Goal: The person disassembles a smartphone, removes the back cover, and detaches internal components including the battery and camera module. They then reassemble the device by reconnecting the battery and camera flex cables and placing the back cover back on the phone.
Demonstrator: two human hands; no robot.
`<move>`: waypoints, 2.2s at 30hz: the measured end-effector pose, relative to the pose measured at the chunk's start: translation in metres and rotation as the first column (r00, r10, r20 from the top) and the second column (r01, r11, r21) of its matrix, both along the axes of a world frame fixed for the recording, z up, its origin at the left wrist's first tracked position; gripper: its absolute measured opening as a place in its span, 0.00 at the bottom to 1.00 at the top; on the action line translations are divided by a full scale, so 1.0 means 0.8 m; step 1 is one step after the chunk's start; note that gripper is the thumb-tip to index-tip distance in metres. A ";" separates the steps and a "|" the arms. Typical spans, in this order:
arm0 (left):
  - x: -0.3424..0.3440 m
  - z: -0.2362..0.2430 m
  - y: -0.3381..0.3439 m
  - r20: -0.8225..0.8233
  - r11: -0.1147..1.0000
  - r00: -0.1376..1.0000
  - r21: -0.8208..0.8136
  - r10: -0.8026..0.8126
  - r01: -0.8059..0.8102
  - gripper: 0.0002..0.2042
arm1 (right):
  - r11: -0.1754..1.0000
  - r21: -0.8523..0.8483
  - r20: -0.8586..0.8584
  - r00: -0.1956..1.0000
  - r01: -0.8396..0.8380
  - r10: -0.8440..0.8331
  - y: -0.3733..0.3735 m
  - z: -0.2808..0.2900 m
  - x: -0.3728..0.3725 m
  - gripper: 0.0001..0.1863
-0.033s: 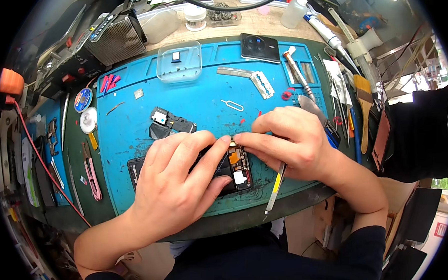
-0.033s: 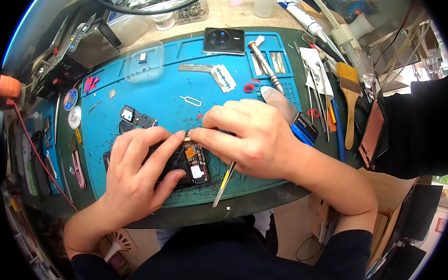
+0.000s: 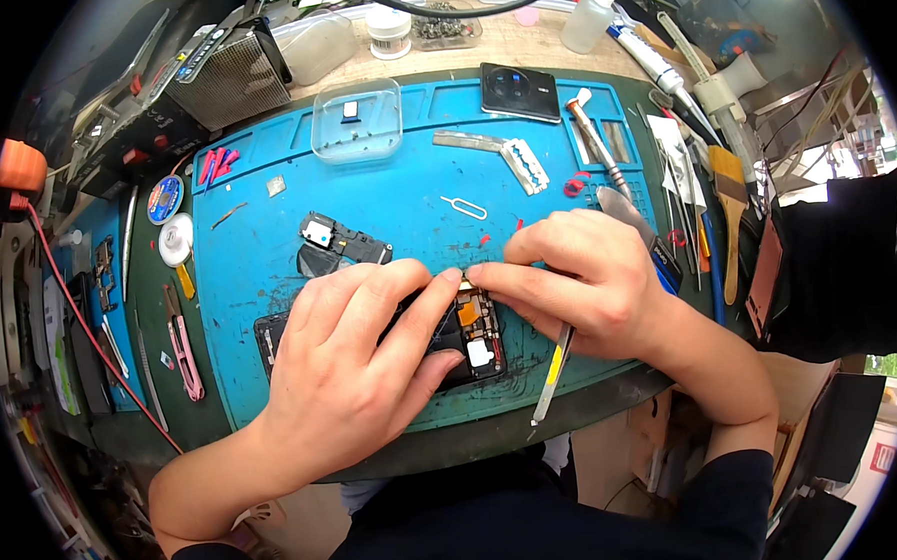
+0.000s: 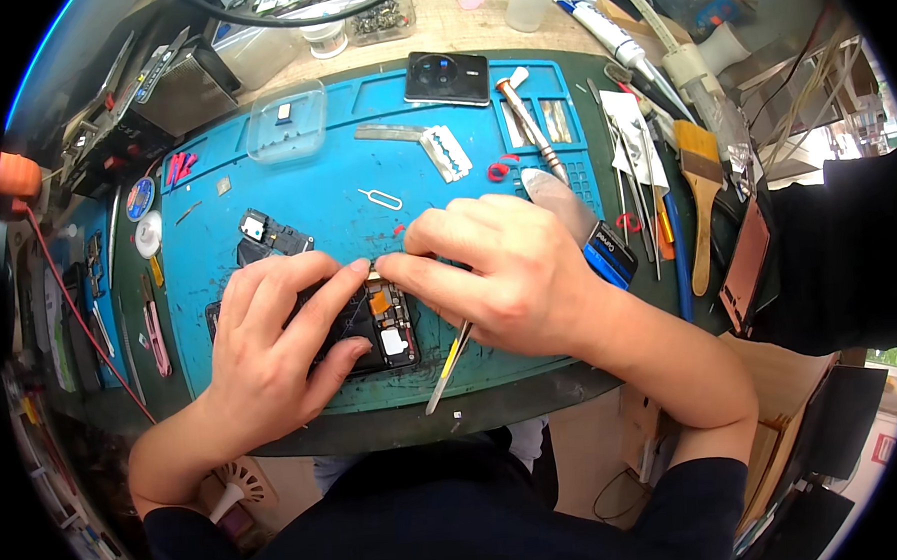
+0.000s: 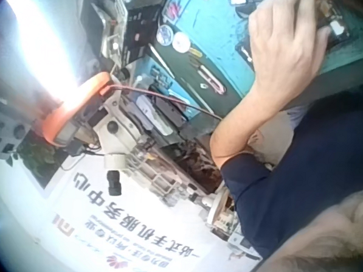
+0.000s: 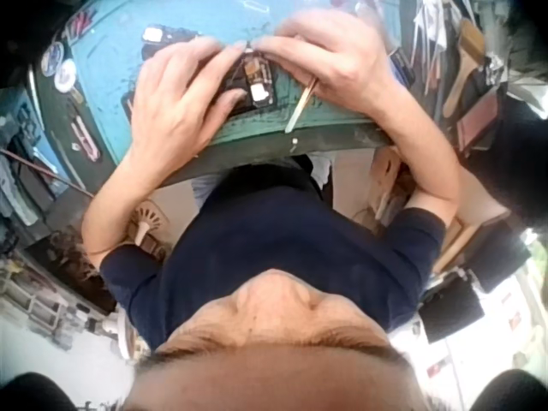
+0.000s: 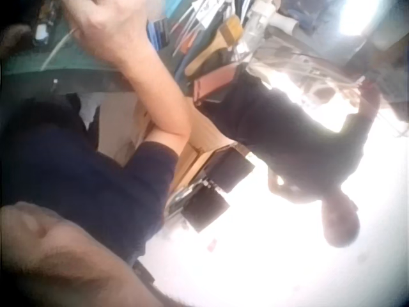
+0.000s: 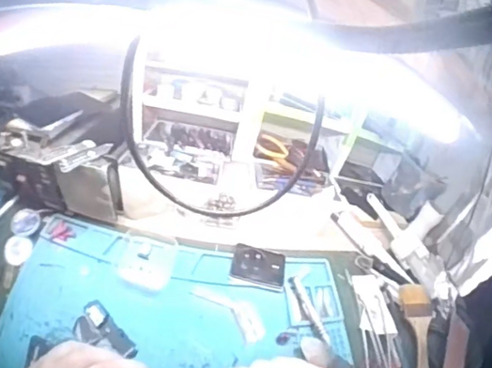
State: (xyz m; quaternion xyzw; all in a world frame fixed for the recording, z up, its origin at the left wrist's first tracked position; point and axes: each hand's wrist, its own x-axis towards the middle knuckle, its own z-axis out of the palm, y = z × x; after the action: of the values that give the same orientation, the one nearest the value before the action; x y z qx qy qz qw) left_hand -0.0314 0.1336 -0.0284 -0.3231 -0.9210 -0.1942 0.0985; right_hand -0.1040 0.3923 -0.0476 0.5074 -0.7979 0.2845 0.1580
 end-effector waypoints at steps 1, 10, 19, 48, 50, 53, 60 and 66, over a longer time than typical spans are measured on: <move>0.002 0.001 0.000 0.057 1.000 0.998 0.020 -0.001 -0.001 0.30 | 1.000 0.009 -0.030 1.000 0.003 -0.002 0.000 0.000 0.000 0.17; 0.005 0.002 0.002 -0.022 0.993 1.000 -0.118 -0.022 0.020 0.30 | 0.997 0.069 -0.204 0.979 0.020 -0.005 0.006 -0.002 0.003 0.24; 0.005 0.002 0.000 -0.009 0.992 1.000 -0.127 -0.017 0.016 0.30 | 0.991 0.132 -0.236 0.972 0.017 0.014 0.007 0.003 0.010 0.21; 0.001 -0.001 -0.001 -0.124 0.999 0.992 -0.043 -0.037 0.032 0.23 | 0.974 0.221 -0.351 0.936 0.048 0.033 0.004 0.009 0.017 0.27; 0.001 -0.003 -0.001 -0.138 0.999 0.990 -0.028 -0.034 0.031 0.22 | 0.970 0.236 -0.356 0.934 0.053 0.036 0.004 0.010 0.017 0.27; 0.000 -0.004 -0.002 -0.157 0.999 0.987 -0.022 -0.037 0.034 0.21 | 0.967 0.248 -0.357 0.933 0.056 0.037 0.002 0.012 0.019 0.27; 0.000 -0.003 -0.001 -0.166 0.998 0.985 -0.050 -0.042 0.034 0.22 | 0.960 0.271 -0.337 0.941 0.066 0.030 -0.001 0.018 0.024 0.17; 0.001 0.000 0.000 -0.156 0.997 0.987 -0.072 -0.046 0.035 0.22 | 0.965 0.250 -0.364 0.931 0.082 0.015 0.000 0.012 0.026 0.22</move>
State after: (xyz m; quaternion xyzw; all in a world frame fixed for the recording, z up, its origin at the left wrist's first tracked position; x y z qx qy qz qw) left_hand -0.0305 0.1339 -0.0288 -0.3593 -0.9097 -0.1383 0.1557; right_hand -0.0831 0.3921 -0.0379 0.5536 -0.7940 0.0758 0.2395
